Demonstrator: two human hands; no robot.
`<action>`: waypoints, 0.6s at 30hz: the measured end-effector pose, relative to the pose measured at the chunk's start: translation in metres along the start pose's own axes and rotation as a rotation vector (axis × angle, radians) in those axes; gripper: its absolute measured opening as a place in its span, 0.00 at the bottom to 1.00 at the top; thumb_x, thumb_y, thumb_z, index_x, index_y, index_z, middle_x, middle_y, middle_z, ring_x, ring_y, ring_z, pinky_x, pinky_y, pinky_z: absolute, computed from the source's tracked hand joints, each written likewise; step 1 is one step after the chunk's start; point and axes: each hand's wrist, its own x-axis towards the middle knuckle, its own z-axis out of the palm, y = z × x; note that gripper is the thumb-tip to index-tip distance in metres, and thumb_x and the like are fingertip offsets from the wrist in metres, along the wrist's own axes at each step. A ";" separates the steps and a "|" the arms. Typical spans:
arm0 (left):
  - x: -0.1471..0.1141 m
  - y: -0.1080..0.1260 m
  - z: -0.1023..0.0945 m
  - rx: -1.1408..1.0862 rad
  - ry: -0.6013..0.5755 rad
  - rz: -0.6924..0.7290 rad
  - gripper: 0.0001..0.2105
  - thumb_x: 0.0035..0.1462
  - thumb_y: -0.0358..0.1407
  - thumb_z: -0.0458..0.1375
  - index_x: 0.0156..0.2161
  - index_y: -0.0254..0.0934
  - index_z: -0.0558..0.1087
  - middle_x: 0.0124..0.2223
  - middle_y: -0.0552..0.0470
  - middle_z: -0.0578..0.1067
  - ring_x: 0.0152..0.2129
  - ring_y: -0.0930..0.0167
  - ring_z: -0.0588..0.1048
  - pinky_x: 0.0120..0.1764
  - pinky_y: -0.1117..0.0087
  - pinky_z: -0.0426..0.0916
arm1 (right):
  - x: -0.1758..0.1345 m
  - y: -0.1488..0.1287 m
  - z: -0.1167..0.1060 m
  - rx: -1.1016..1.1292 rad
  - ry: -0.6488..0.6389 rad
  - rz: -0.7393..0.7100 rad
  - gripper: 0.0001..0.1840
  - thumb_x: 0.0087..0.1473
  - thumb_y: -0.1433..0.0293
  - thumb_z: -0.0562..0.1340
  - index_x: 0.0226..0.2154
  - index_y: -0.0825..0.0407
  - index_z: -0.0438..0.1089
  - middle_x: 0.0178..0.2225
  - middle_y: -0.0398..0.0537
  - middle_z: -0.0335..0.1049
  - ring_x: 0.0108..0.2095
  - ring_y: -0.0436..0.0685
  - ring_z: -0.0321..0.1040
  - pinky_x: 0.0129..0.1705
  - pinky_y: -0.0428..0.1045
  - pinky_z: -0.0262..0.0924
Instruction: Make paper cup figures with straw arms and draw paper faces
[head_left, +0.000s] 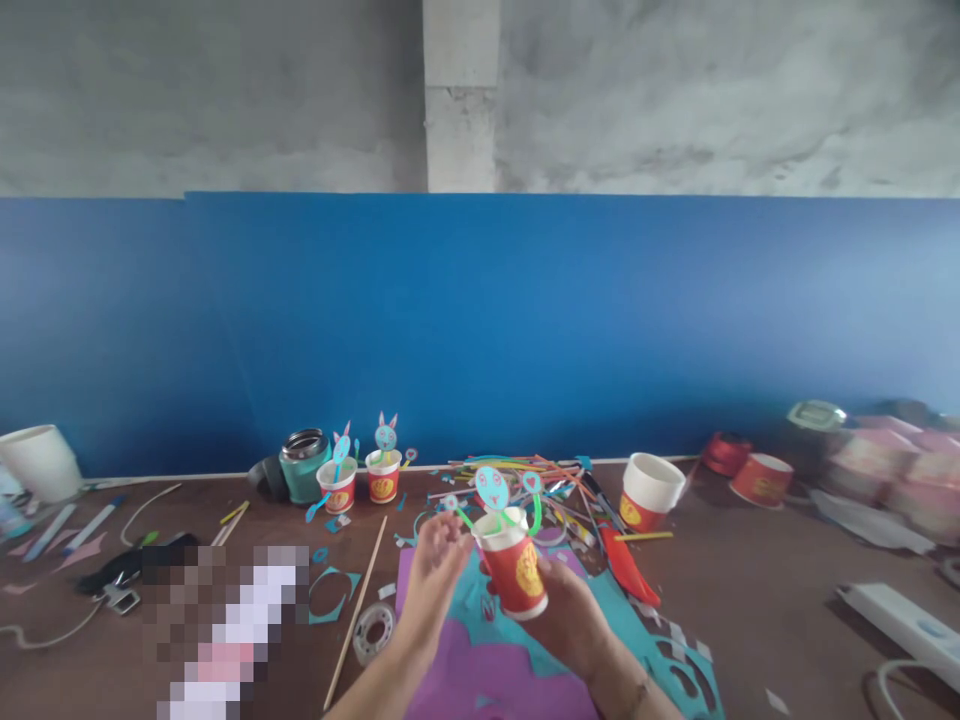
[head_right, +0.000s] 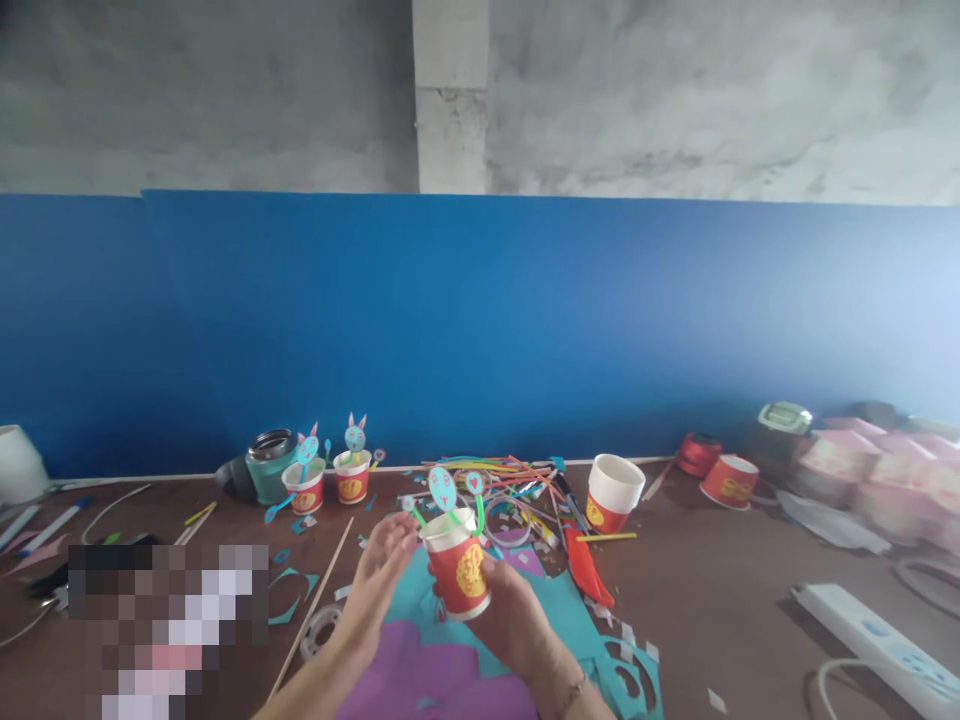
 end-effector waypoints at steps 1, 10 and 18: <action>0.003 0.001 0.003 -0.150 -0.116 -0.141 0.24 0.49 0.51 0.60 0.47 0.38 0.68 0.46 0.43 0.73 0.43 0.61 0.72 0.44 0.63 0.66 | 0.001 0.001 0.000 0.023 -0.010 0.024 0.22 0.43 0.58 0.65 0.39 0.56 0.74 0.35 0.54 0.76 0.33 0.59 0.71 0.36 0.52 0.62; -0.002 0.012 0.011 -0.644 -0.240 -0.445 0.15 0.46 0.45 0.65 0.36 0.37 0.71 0.27 0.56 0.72 0.19 0.76 0.68 0.22 0.76 0.56 | -0.001 0.007 0.004 -0.089 0.022 0.182 0.19 0.51 0.59 0.60 0.40 0.55 0.74 0.37 0.52 0.76 0.37 0.59 0.71 0.42 0.52 0.60; 0.010 0.013 0.009 -0.500 -0.037 -0.289 0.14 0.38 0.39 0.69 0.31 0.34 0.74 0.26 0.52 0.77 0.22 0.71 0.73 0.29 0.72 0.64 | -0.001 0.017 0.000 -0.466 0.139 -0.068 0.32 0.45 0.58 0.67 0.52 0.46 0.64 0.53 0.50 0.65 0.54 0.62 0.59 0.54 0.54 0.54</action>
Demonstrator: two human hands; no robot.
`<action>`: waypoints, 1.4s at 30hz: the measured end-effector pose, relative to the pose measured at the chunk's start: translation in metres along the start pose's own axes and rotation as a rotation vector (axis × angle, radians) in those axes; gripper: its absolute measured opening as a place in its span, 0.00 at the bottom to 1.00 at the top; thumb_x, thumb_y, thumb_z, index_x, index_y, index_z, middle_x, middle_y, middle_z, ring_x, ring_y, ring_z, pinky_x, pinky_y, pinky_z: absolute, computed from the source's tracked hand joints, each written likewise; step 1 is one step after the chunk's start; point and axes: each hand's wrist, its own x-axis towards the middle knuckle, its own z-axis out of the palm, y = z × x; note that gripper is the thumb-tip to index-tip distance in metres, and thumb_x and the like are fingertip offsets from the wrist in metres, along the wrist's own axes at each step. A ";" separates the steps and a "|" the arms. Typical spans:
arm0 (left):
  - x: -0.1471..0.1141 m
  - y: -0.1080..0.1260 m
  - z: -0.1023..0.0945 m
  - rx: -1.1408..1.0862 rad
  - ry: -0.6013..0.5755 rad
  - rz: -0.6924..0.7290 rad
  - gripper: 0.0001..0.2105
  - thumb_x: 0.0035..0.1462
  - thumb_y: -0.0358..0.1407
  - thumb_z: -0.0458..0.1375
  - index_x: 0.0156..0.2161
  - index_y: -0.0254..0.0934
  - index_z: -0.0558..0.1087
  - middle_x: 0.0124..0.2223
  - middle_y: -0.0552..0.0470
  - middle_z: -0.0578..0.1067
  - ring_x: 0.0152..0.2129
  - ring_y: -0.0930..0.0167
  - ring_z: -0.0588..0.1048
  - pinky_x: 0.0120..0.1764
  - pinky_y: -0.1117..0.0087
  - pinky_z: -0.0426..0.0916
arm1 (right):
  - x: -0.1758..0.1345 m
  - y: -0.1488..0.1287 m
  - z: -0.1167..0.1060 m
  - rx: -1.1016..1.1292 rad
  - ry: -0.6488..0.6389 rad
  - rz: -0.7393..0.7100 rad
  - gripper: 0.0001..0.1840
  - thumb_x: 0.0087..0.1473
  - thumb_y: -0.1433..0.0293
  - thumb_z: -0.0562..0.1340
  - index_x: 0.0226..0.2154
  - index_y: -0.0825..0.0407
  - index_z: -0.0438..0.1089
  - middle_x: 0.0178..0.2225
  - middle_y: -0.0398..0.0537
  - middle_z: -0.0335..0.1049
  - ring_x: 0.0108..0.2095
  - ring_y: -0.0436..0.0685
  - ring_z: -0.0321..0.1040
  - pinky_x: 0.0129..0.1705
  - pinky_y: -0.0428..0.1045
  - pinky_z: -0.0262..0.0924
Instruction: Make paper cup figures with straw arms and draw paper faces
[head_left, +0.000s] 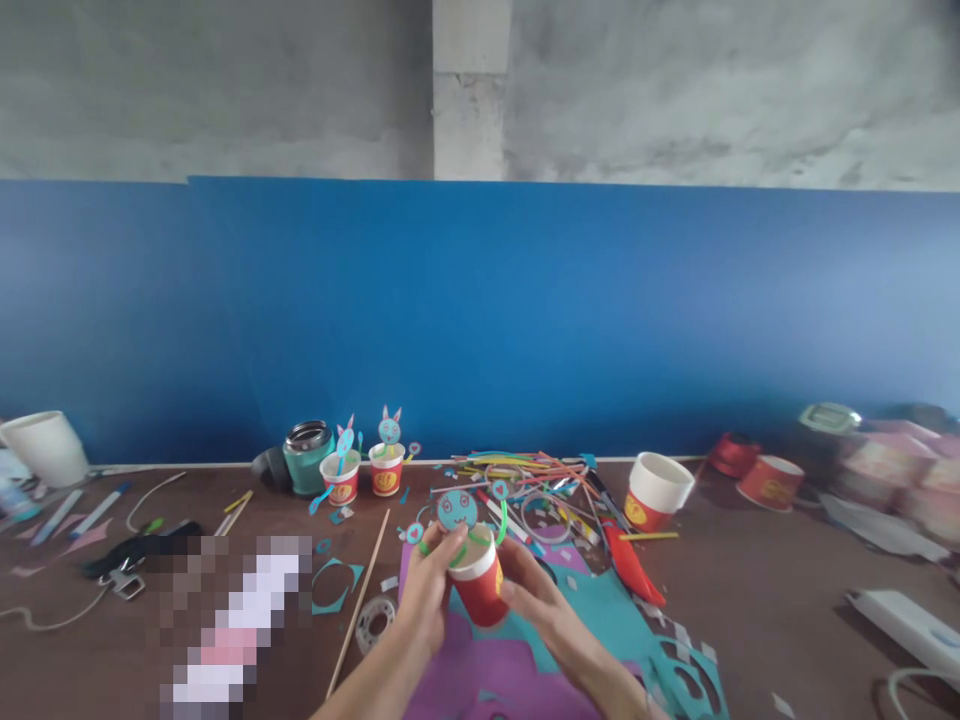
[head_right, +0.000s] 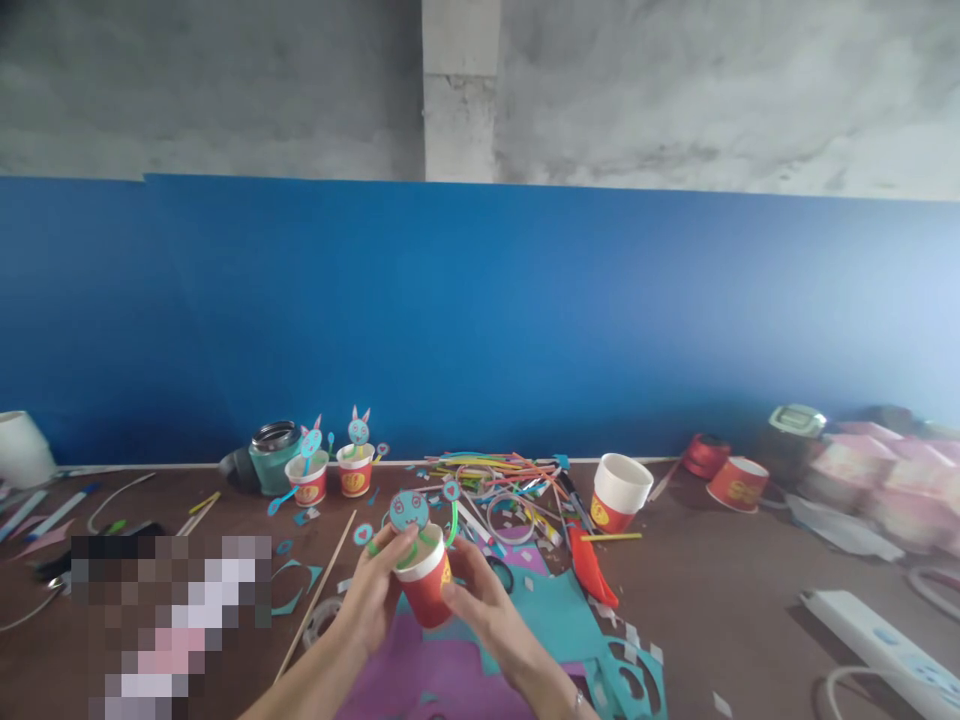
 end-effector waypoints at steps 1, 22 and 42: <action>0.000 0.000 0.001 0.015 0.006 0.008 0.15 0.37 0.39 0.69 0.31 0.34 0.74 0.26 0.53 0.76 0.22 0.71 0.73 0.29 0.72 0.64 | 0.001 0.003 0.000 -0.050 -0.006 -0.021 0.35 0.43 0.57 0.68 0.53 0.47 0.62 0.54 0.51 0.64 0.54 0.63 0.59 0.53 0.55 0.55; -0.005 -0.014 0.000 0.044 0.144 0.127 0.12 0.43 0.37 0.67 0.33 0.36 0.71 0.26 0.56 0.75 0.24 0.70 0.75 0.31 0.71 0.68 | -0.003 0.000 0.022 -0.597 0.089 -0.069 0.16 0.42 0.70 0.66 0.37 0.54 0.65 0.33 0.46 0.71 0.34 0.56 0.66 0.34 0.47 0.61; 0.032 0.001 -0.042 0.766 0.295 0.393 0.33 0.47 0.45 0.62 0.56 0.34 0.58 0.54 0.36 0.66 0.51 0.57 0.67 0.51 0.55 0.62 | 0.022 0.014 -0.082 -1.624 0.593 -0.251 0.14 0.46 0.76 0.57 0.34 0.48 0.75 0.46 0.56 0.71 0.49 0.69 0.58 0.45 0.60 0.53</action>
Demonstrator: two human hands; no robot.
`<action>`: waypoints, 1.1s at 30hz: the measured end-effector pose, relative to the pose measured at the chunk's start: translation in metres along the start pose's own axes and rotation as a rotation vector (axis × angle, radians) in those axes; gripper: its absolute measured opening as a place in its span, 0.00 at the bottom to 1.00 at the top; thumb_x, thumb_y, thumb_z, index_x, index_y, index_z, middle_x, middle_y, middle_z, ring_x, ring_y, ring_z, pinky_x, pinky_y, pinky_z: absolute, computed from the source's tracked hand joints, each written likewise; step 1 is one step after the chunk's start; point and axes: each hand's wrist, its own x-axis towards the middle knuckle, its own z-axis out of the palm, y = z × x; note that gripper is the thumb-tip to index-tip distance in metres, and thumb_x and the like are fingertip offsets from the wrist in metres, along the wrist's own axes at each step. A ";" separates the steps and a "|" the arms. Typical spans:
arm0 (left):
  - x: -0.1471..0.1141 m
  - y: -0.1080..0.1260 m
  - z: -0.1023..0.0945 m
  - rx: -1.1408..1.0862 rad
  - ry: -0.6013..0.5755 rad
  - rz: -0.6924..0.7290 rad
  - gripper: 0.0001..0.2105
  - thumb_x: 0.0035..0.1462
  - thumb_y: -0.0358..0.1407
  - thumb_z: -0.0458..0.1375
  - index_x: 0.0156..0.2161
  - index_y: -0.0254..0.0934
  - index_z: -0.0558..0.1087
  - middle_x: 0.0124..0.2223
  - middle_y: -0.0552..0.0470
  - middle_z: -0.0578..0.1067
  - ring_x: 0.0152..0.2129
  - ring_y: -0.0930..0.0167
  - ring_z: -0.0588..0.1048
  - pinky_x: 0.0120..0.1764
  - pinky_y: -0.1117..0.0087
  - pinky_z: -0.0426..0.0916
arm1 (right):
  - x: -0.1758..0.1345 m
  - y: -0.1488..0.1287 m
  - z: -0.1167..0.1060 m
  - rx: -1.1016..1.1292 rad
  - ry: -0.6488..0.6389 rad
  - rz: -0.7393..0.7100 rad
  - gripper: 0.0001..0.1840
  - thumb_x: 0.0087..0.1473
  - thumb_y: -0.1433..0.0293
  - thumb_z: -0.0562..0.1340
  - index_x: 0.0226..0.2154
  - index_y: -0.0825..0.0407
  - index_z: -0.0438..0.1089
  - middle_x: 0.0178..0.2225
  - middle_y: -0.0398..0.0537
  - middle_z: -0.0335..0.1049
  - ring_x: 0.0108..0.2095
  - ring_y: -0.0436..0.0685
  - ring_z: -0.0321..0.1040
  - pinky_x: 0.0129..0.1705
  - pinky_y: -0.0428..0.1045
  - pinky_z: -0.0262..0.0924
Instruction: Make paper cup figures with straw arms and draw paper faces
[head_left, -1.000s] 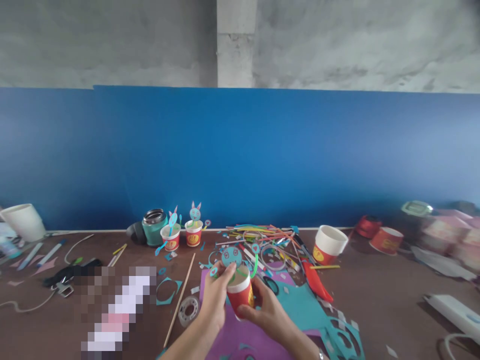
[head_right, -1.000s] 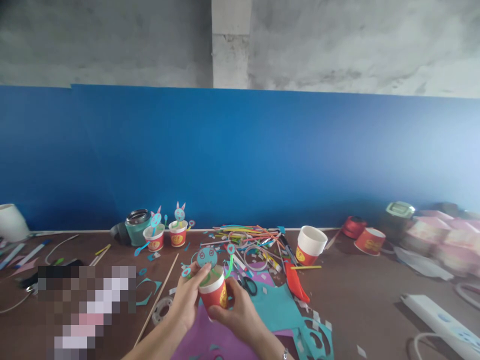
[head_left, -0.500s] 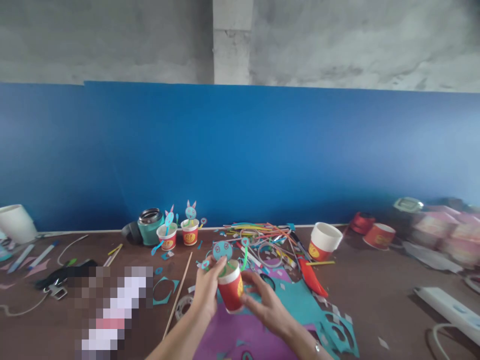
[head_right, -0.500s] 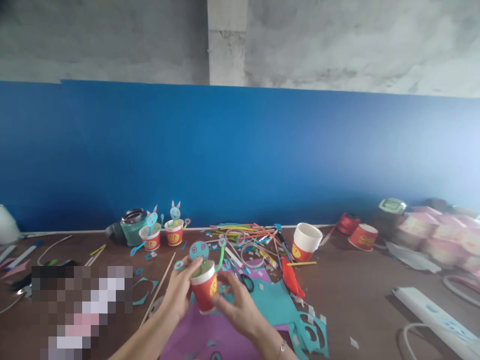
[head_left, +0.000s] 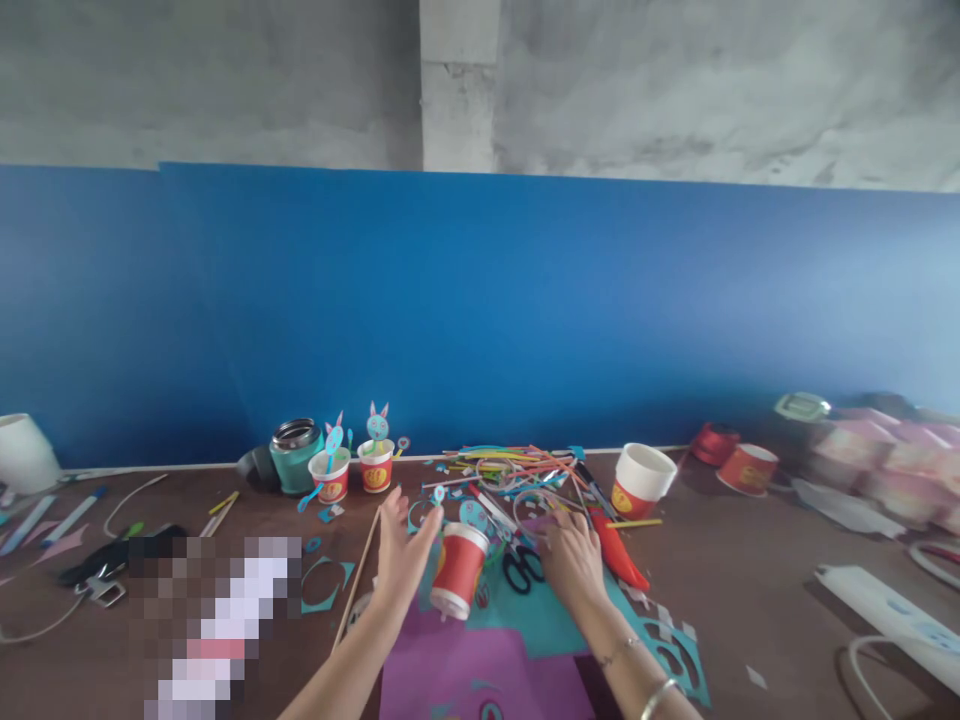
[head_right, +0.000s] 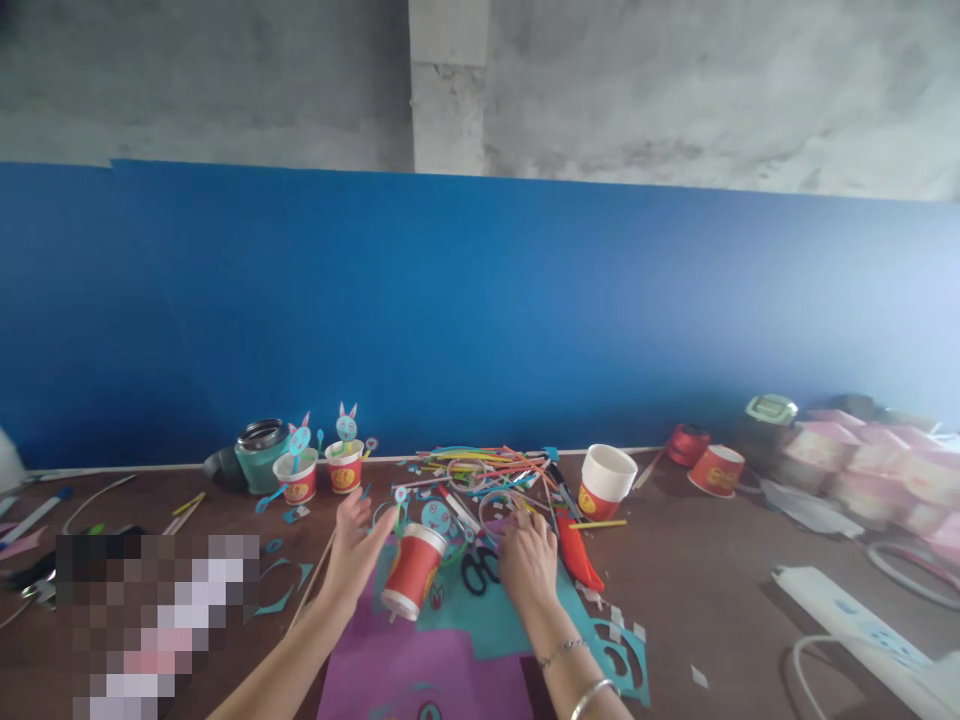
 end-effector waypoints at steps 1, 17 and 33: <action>-0.004 0.000 0.001 0.093 -0.047 0.158 0.34 0.47 0.43 0.62 0.57 0.36 0.57 0.57 0.37 0.62 0.56 0.57 0.62 0.55 0.53 0.57 | 0.001 -0.001 -0.002 0.022 0.012 0.006 0.13 0.47 0.74 0.57 0.33 0.48 0.75 0.46 0.56 0.71 0.49 0.69 0.58 0.45 0.61 0.53; -0.019 -0.001 -0.001 0.834 0.034 0.553 0.27 0.48 0.24 0.54 0.55 0.40 0.64 0.63 0.40 0.57 0.62 0.43 0.42 0.52 0.33 0.47 | -0.005 -0.042 -0.034 0.908 -0.161 -0.005 0.13 0.57 0.59 0.56 0.29 0.50 0.65 0.27 0.45 0.67 0.30 0.55 0.63 0.34 0.48 0.56; -0.048 -0.011 0.021 0.231 -0.397 0.609 0.24 0.58 0.26 0.49 0.60 0.41 0.58 0.58 0.42 0.66 0.56 0.61 0.63 0.55 0.54 0.63 | -0.016 -0.055 -0.038 0.768 -0.204 -0.209 0.07 0.60 0.67 0.53 0.33 0.48 0.65 0.29 0.46 0.68 0.33 0.57 0.65 0.38 0.50 0.57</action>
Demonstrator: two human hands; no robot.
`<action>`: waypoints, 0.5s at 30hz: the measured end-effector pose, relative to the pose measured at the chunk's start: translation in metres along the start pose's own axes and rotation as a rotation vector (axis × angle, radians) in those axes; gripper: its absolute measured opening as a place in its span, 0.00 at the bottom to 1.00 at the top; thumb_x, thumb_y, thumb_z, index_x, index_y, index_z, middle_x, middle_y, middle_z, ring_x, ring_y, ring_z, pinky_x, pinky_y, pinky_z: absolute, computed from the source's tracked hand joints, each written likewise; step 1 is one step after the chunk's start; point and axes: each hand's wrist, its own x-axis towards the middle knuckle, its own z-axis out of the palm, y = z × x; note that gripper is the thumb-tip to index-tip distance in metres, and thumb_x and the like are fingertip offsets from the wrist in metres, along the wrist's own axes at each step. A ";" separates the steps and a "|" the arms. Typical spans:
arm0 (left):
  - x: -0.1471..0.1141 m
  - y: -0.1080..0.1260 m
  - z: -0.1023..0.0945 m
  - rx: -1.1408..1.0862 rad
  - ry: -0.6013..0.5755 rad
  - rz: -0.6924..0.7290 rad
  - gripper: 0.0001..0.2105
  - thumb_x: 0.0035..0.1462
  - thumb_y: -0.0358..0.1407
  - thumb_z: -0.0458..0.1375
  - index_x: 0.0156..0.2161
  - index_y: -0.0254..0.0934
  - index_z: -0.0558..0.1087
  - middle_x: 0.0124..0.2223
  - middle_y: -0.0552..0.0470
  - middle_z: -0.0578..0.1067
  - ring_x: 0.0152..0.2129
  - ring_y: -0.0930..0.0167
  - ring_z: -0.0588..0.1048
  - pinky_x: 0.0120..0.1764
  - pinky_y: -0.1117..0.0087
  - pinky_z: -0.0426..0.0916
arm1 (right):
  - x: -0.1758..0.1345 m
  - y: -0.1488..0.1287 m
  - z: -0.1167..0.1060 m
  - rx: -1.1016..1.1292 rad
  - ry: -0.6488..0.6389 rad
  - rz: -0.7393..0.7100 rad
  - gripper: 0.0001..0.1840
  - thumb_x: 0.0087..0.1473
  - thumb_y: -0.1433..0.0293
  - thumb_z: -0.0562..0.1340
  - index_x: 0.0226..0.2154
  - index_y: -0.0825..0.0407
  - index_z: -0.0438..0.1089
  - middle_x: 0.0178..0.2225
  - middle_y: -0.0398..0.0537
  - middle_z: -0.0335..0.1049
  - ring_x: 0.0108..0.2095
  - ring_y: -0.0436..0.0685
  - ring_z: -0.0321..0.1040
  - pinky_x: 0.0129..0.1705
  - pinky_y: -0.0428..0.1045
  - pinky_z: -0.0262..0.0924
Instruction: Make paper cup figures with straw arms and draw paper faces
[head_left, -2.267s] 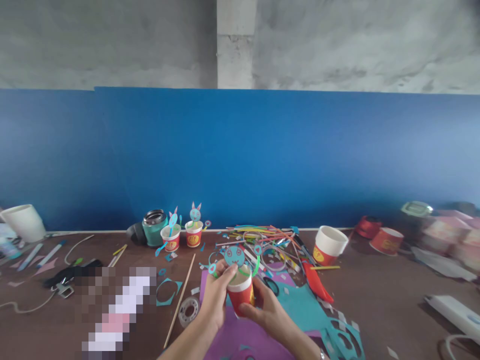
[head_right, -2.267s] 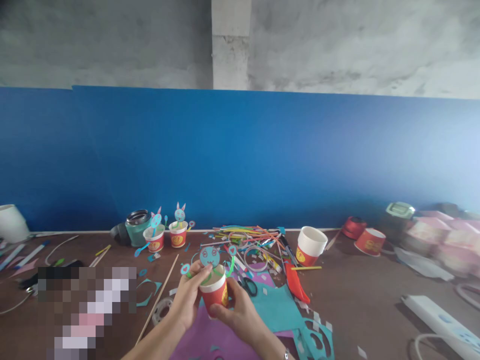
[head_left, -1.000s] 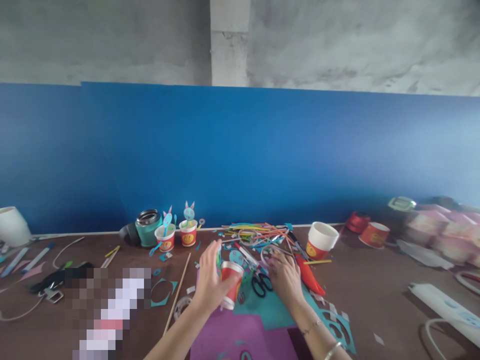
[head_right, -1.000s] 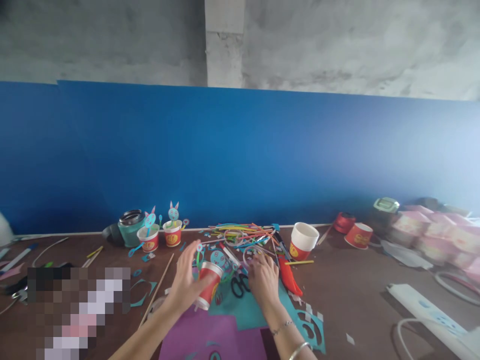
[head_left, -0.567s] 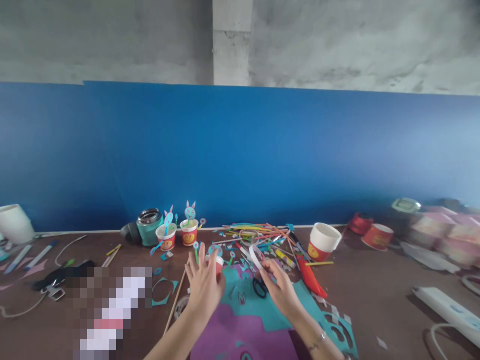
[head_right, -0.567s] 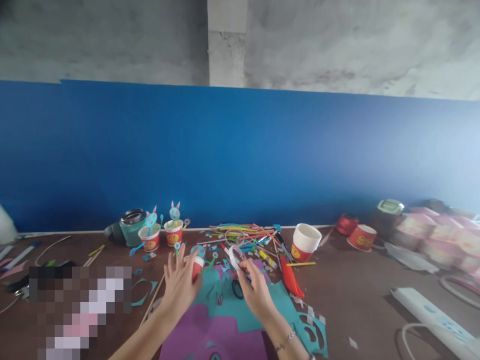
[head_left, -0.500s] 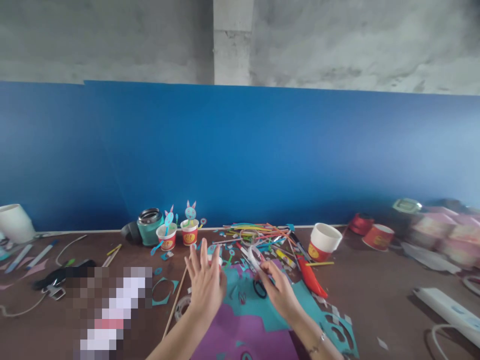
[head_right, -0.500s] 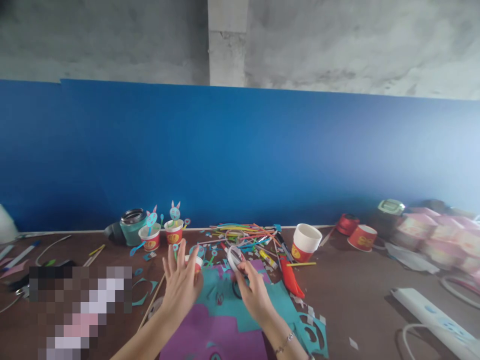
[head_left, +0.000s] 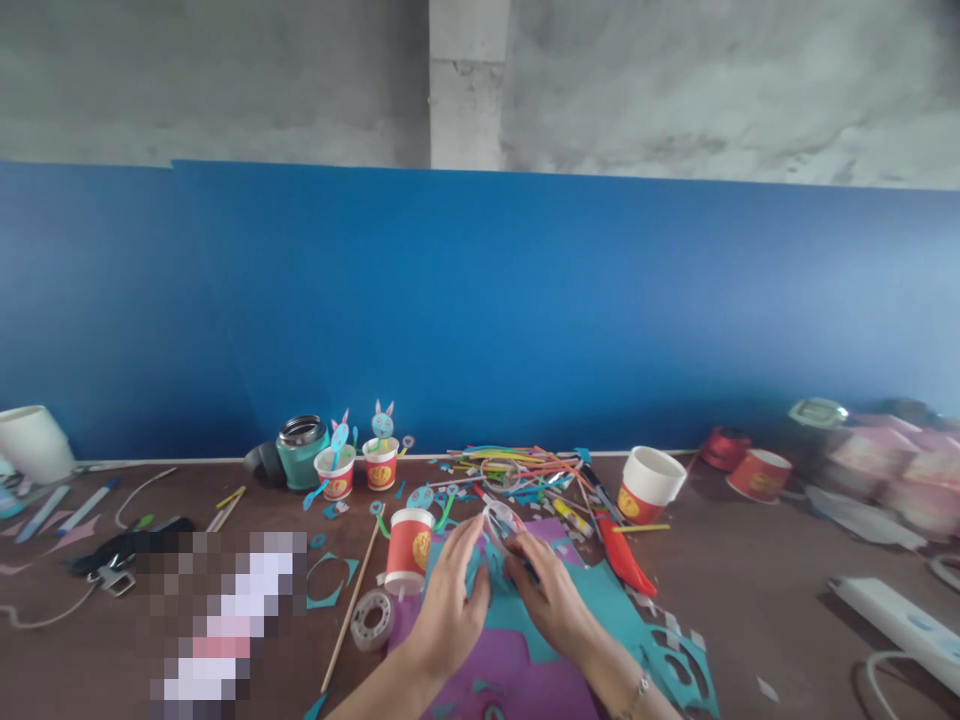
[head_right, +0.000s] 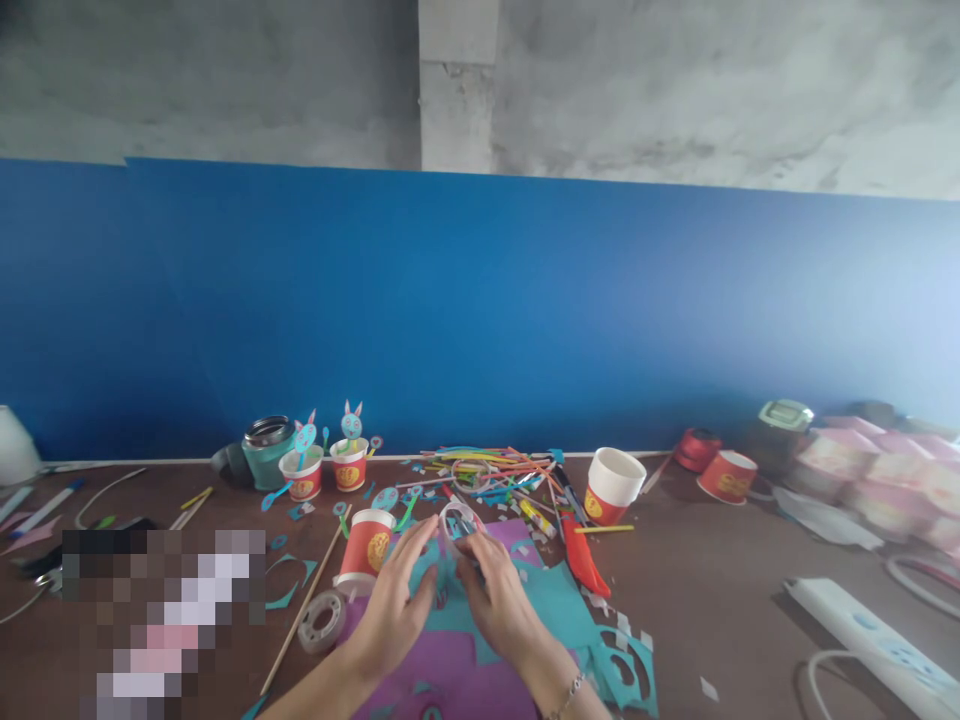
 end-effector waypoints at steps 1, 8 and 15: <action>0.000 -0.001 0.000 -0.005 0.006 -0.007 0.25 0.58 0.25 0.48 0.60 0.40 0.58 0.59 0.42 0.65 0.57 0.61 0.63 0.55 0.53 0.62 | -0.001 0.000 0.000 -0.005 -0.004 -0.010 0.07 0.60 0.67 0.53 0.33 0.48 0.65 0.29 0.47 0.68 0.34 0.57 0.66 0.38 0.50 0.58; -0.002 -0.003 0.001 -0.039 -0.063 0.059 0.24 0.58 0.24 0.48 0.59 0.41 0.61 0.59 0.43 0.65 0.57 0.62 0.63 0.55 0.54 0.63 | -0.005 0.015 0.007 -0.133 0.064 -0.127 0.11 0.60 0.69 0.53 0.44 0.50 0.65 0.41 0.53 0.72 0.43 0.60 0.68 0.43 0.52 0.62; -0.001 0.009 0.001 -0.153 -0.048 -0.083 0.14 0.56 0.26 0.51 0.47 0.39 0.70 0.56 0.42 0.69 0.54 0.60 0.66 0.55 0.53 0.62 | 0.000 0.010 0.006 -0.198 0.011 -0.106 0.12 0.62 0.68 0.50 0.41 0.51 0.68 0.37 0.51 0.74 0.40 0.58 0.70 0.45 0.53 0.60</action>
